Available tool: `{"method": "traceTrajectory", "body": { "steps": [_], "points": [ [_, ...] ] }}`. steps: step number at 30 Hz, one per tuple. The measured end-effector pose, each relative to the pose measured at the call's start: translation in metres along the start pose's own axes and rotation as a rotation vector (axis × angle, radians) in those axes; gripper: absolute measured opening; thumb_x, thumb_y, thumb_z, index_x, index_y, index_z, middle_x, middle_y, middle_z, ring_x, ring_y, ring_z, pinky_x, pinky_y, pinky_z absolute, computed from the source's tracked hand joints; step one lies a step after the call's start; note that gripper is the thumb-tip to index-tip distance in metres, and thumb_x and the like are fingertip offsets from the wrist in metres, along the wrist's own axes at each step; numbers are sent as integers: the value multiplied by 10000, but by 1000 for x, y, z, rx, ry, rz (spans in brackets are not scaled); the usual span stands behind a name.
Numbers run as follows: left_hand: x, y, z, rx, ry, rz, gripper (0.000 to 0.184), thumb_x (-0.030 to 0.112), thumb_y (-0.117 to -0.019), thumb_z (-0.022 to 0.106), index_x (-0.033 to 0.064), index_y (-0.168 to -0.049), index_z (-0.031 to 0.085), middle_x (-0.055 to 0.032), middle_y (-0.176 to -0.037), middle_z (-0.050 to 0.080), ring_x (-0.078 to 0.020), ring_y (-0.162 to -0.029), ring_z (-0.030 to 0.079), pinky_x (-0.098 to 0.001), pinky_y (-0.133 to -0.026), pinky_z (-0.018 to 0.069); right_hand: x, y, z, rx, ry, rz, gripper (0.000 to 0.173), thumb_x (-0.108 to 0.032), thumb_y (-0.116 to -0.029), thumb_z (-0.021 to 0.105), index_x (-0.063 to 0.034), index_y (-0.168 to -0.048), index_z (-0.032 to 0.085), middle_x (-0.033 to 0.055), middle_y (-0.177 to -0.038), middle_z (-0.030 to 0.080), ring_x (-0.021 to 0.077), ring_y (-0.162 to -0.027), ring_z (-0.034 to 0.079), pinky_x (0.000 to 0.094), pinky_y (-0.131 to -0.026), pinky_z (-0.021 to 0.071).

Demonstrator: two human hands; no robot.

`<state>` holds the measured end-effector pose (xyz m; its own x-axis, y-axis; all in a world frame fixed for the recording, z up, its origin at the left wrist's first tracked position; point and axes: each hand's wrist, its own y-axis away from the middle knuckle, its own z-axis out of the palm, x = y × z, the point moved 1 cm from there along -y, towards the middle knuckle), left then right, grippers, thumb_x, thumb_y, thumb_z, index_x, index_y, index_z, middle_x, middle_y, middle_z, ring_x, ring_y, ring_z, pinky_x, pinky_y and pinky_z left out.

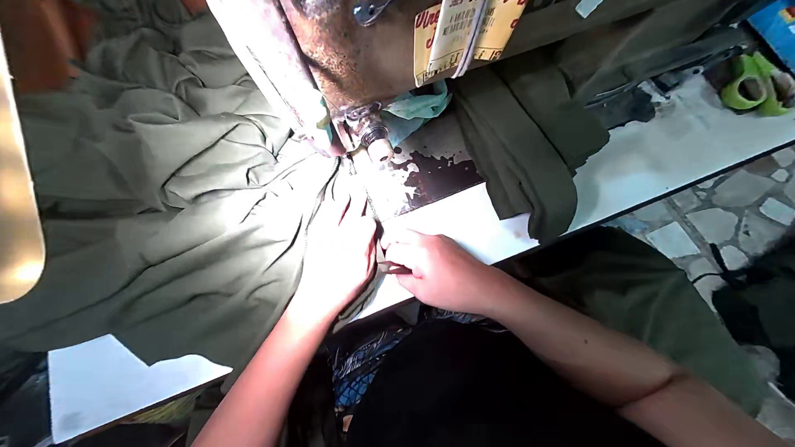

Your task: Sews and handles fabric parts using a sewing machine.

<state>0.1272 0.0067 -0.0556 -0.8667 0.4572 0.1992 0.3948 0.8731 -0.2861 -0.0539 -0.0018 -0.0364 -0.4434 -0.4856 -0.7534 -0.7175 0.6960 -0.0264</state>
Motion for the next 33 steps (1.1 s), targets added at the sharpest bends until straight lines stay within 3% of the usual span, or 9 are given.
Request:
{"method": "traceTrajectory", "body": {
  "steps": [3,6,8,12,16,18,22,26,33],
  "points": [
    [-4,-5,-2,-70,40,-69,265,145,-961,488,-36,-919,676,-243,-1378,613,-439,-1285,573,-607,-1044,417,0,-5,-3,-5,-11,14,101,-53,-932,641,5,-930,723,119,-930,664,225,-847,664,391,-705,552],
    [-7,-10,-5,-89,55,-95,258,151,-937,491,-30,-895,670,-234,-1363,624,-440,-1251,581,-604,-1017,414,4,-12,-4,32,-38,-12,70,-38,-893,656,-3,-858,705,93,-844,641,192,-799,646,354,-667,536],
    [-8,-9,-7,-64,74,-75,270,170,-929,477,-8,-869,670,-226,-1268,666,-426,-1201,608,-594,-975,439,6,-13,-5,27,-53,-17,94,-49,-894,642,-19,-815,685,72,-824,624,160,-783,624,318,-651,517],
    [-13,-13,-11,-43,130,-82,273,141,-979,470,-41,-935,667,-231,-1099,688,-401,-1068,654,-560,-922,476,8,-14,-5,54,-62,-38,92,-52,-882,645,-20,-804,683,69,-804,612,155,-763,614,303,-639,511],
    [-21,-19,-18,-24,230,-129,270,133,-987,453,-13,-958,678,-164,-964,691,-302,-939,657,-474,-834,481,9,-17,-5,67,-62,-37,129,-56,-876,634,-21,-753,649,67,-774,593,155,-737,605,304,-613,497],
    [-25,-23,-23,-31,248,-159,294,136,-1013,449,3,-941,702,-147,-962,715,-279,-931,677,-468,-828,500,9,-18,-6,64,-69,-22,150,-59,-884,631,-24,-739,636,60,-760,580,141,-715,585,286,-601,480],
    [-29,-39,-19,-37,201,-212,258,96,-1017,508,-39,-862,664,-164,-803,632,-298,-774,646,-478,-690,496,4,-25,-9,79,-89,56,178,-70,-909,656,-13,-740,654,62,-686,574,142,-631,557,301,-562,449],
    [-30,-50,-20,-122,172,-318,235,103,-1017,549,-54,-880,656,-196,-843,624,-349,-829,645,-520,-720,493,-2,-32,-11,62,-64,179,274,-132,-967,648,-33,-714,619,43,-630,518,138,-601,516,310,-550,409],
    [-25,-62,-24,-246,134,-447,241,140,-1016,569,-58,-926,672,-223,-877,653,-396,-857,664,-583,-727,492,-6,-34,-14,30,-49,245,272,-113,-974,642,-33,-716,610,47,-629,517,147,-605,518,325,-561,408]
  ]
}}
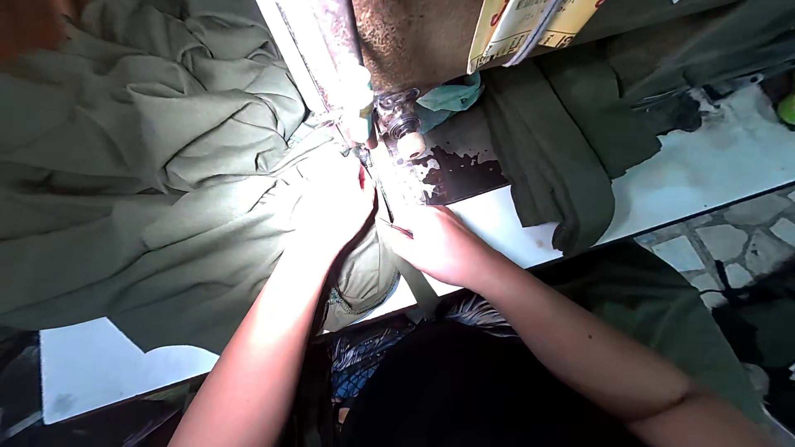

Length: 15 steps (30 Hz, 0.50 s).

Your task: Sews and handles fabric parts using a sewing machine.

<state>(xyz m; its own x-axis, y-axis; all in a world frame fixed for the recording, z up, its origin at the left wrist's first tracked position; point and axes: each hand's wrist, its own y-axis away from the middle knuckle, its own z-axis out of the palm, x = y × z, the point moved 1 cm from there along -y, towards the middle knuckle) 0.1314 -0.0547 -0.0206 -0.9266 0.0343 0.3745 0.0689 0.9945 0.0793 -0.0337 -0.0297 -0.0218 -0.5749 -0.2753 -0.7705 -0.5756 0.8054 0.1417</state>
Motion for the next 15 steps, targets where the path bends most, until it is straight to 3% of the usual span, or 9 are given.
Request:
{"method": "traceTrajectory", "body": {
  "steps": [5,7,10,14,15],
  "points": [
    [9,-8,-11,-126,26,-168,226,168,-1002,630,-41,-935,681,-212,-905,650,-373,-904,642,-570,-785,475,1,0,-1,-18,9,-37,238,-102,-968,639,-37,-740,615,48,-654,527,149,-628,528,325,-573,416],
    [11,-11,-14,-155,15,-211,224,182,-997,640,-28,-928,678,-203,-899,646,-366,-902,637,-567,-784,472,1,1,2,4,100,-96,189,-103,-949,656,-24,-777,666,75,-703,571,189,-669,578,361,-590,465],
    [12,-14,-14,-171,13,-236,220,189,-992,637,-17,-931,683,-191,-907,653,-355,-914,638,-562,-794,470,-4,2,6,-47,371,-56,153,-174,-959,677,-32,-1004,712,140,-954,634,266,-768,670,424,-630,544],
    [14,-15,-15,-161,39,-273,195,172,-970,673,-18,-923,678,-194,-940,658,-353,-949,639,-564,-819,478,-4,-3,-4,-104,496,-68,420,-271,-953,726,-99,-1321,620,216,-1400,529,306,-743,690,443,-618,562],
    [15,-14,-14,-142,46,-280,183,161,-964,675,-17,-922,675,-195,-950,650,-352,-956,634,-556,-819,477,-1,-6,-6,-124,511,-111,468,-302,-951,729,-97,-1355,612,213,-1468,501,309,-753,697,450,-628,564]
  ]
}}
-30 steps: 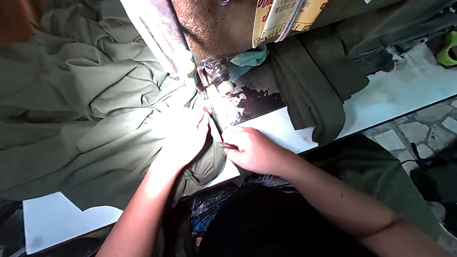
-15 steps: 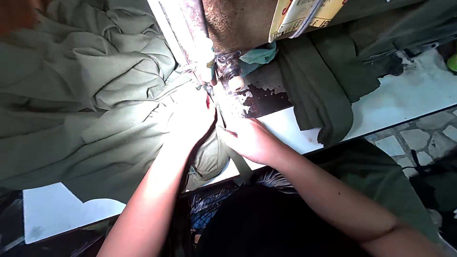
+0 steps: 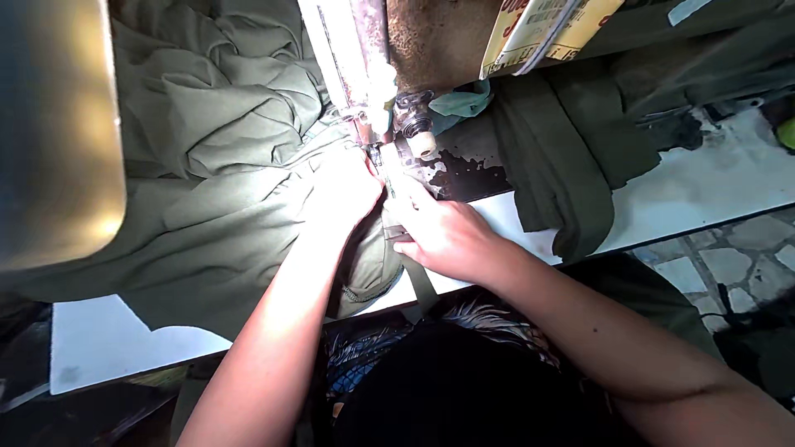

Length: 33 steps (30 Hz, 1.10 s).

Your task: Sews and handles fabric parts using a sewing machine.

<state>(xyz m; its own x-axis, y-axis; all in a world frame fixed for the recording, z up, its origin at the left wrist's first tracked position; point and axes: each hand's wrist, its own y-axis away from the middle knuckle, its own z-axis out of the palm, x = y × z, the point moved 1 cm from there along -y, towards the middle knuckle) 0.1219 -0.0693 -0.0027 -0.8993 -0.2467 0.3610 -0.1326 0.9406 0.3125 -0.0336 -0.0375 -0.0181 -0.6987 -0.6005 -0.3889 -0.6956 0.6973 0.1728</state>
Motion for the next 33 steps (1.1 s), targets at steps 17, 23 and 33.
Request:
{"method": "traceTrajectory", "body": {
  "steps": [17,23,33],
  "points": [
    [-40,5,47,509,10,487,297,194,-1023,548,-14,-1017,760,-221,-1059,722,-401,-1075,673,-569,-954,477,15,-19,-2,-1,-33,-16,481,-419,-988,647,-152,-1387,626,117,-1441,561,287,-837,702,472,-688,567],
    [-45,-5,46,526,-8,496,335,233,-1034,523,-1,-963,751,-211,-1049,727,-395,-1071,681,-578,-938,482,10,-20,1,17,-16,61,423,-430,-1003,630,-165,-1331,659,131,-1442,552,284,-802,701,462,-658,567],
    [-43,-7,45,513,-1,469,321,206,-1025,534,-31,-995,747,-243,-1111,712,-432,-1131,656,-613,-981,463,10,-1,6,152,-95,50,426,-329,-950,720,-114,-1315,675,184,-1463,496,285,-889,696,452,-706,587]
  ]
}}
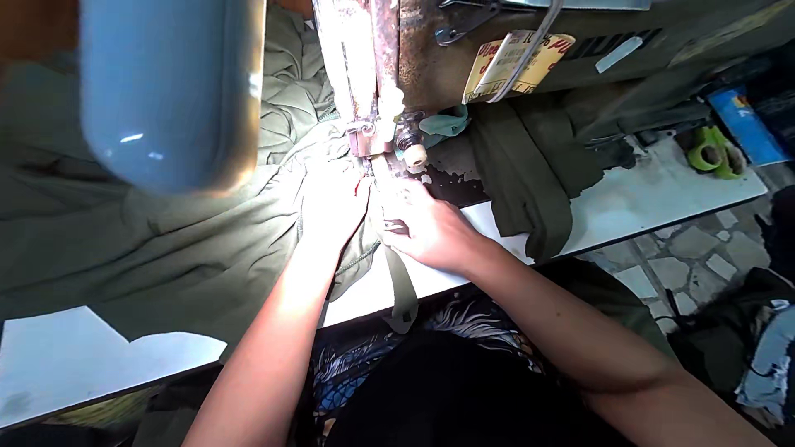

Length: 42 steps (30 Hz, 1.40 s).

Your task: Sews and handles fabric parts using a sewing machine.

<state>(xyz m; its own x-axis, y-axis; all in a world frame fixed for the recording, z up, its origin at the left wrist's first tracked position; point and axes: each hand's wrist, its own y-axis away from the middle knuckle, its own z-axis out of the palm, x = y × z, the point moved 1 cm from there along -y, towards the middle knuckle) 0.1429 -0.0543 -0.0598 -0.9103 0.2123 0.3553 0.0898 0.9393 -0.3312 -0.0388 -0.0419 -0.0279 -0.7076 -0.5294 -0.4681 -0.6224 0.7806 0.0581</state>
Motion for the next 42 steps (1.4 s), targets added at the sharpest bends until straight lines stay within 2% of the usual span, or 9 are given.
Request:
{"method": "traceTrajectory", "body": {
  "steps": [3,8,11,14,25,31,35,38,42],
  "points": [
    [1,-1,-1,-18,16,-14,313,198,-1038,525,-35,-1061,733,-247,-1114,703,-438,-1151,639,-612,-1027,434,13,54,-26,313,-155,-91,524,-17,-841,677,-38,-1363,640,187,-1262,589,223,-866,661,377,-674,581],
    [1,0,-1,14,23,39,273,162,-1009,547,-44,-1019,725,-260,-1087,702,-459,-1126,645,-635,-994,447,128,109,-87,869,61,138,346,15,-936,476,85,-1229,647,277,-1239,579,207,-930,605,286,-768,524],
    [0,3,-2,2,-5,70,342,254,-1004,537,-14,-1048,745,-236,-1112,704,-432,-1115,657,-614,-966,475,187,102,-86,850,221,368,531,22,-944,469,33,-1474,494,323,-1576,358,469,-1456,373,572,-1180,322],
    [-2,6,-1,-3,-32,93,409,315,-1015,493,14,-1125,746,-217,-1171,702,-410,-1137,657,-588,-982,482,213,95,-65,859,351,360,590,-22,-916,489,34,-1500,429,329,-1616,287,551,-1517,181,707,-1183,154],
    [-8,5,2,-5,-68,115,427,339,-1007,506,20,-1161,744,-221,-1238,692,-420,-1180,642,-583,-1012,472,218,94,-61,967,234,248,440,28,-969,466,108,-1399,508,365,-1530,404,529,-1485,303,532,-1254,223],
    [-6,6,-1,-23,-74,114,413,318,-1005,515,7,-1162,737,-235,-1247,682,-430,-1191,633,-594,-1021,455,198,93,-74,581,262,576,392,45,-948,517,67,-1328,606,364,-1345,567,578,-1246,543,714,-999,418],
    [-7,7,0,-31,-64,133,455,354,-1016,470,4,-1149,728,-252,-1259,673,-461,-1201,621,-631,-1002,450,190,103,-89,825,95,459,436,68,-959,417,97,-1371,557,306,-1495,491,376,-1456,433,447,-1210,336],
    [-7,7,1,-44,-55,137,482,370,-1028,457,-19,-1144,717,-284,-1269,655,-496,-1226,593,-656,-1026,420,171,118,-85,1062,-292,319,329,21,-980,417,100,-1291,493,92,-1217,620,28,-875,650,192,-765,553],
    [-10,6,-3,-87,1,130,507,366,-1042,427,-43,-1159,703,-318,-1290,624,-521,-1271,547,-670,-1066,369,130,142,-48,865,-716,397,154,-98,-1025,450,-85,-1125,566,-114,-890,704,-45,-497,537,145,-470,484]
  ]
}}
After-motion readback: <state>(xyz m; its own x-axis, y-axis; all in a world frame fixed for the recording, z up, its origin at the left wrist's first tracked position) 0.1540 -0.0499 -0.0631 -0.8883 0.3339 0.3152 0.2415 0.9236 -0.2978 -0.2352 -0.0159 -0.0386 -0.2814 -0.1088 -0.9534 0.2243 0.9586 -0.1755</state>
